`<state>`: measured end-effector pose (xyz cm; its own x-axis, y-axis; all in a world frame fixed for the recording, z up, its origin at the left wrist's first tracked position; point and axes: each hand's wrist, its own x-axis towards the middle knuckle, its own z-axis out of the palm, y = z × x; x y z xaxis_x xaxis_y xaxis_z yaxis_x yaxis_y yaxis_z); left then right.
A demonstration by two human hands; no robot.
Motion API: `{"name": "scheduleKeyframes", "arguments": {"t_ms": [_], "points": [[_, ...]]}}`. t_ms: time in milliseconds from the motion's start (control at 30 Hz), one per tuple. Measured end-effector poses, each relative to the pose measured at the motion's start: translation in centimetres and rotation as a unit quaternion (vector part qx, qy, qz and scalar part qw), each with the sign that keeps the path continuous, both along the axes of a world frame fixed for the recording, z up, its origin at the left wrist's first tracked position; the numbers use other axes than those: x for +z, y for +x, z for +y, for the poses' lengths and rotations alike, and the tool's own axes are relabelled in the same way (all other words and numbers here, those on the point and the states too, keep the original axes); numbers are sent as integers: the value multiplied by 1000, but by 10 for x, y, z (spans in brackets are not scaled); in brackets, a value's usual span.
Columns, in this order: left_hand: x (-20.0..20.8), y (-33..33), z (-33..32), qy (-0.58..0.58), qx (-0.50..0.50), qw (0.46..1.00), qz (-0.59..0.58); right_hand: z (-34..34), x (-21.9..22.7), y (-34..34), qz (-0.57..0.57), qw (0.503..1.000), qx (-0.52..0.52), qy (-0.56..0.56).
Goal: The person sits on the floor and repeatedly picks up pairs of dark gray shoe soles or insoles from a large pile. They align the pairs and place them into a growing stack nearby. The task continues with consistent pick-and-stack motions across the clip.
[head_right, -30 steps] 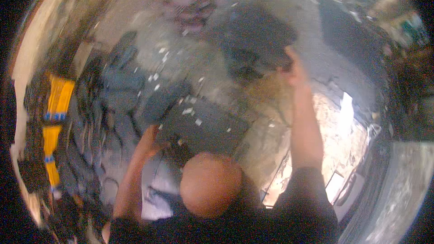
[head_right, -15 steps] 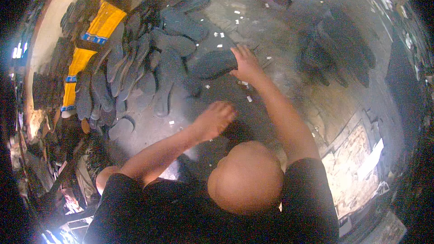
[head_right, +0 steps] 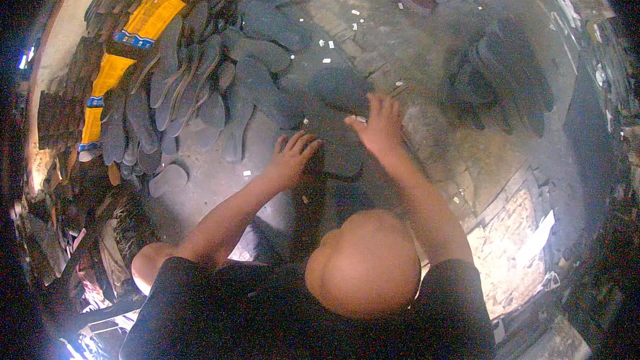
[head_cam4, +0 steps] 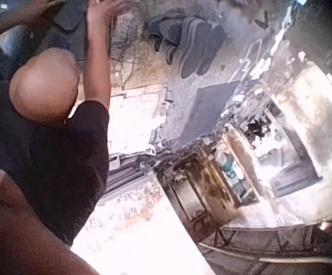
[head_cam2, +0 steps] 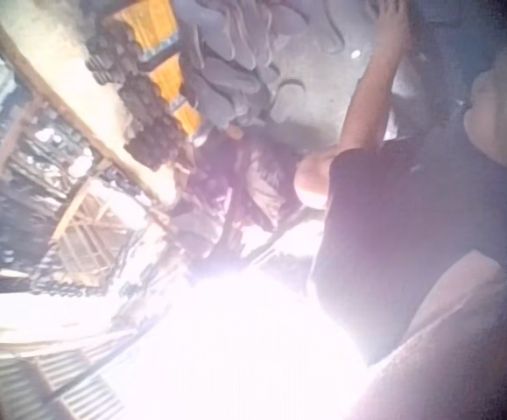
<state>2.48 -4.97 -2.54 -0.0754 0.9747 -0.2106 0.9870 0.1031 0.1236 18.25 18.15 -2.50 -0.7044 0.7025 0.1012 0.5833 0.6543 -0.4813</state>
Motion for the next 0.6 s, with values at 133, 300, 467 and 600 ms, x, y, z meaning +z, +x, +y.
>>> {"name": "scheduleKeyframes", "arguments": {"t_ms": [133,300,467,600], "points": [[37,-9,13,-119,-30,986,-117,-71,19,24,54,942,291,-157],[83,-32,62,223,48,965,-127,-53,6,40,-8,970,128,-208],[10,-98,64,273,575,756,-154,39,5,12,-50,979,35,-196],[-31,-91,77,199,672,706,-106,71,-16,9,-113,981,68,-142]]}}
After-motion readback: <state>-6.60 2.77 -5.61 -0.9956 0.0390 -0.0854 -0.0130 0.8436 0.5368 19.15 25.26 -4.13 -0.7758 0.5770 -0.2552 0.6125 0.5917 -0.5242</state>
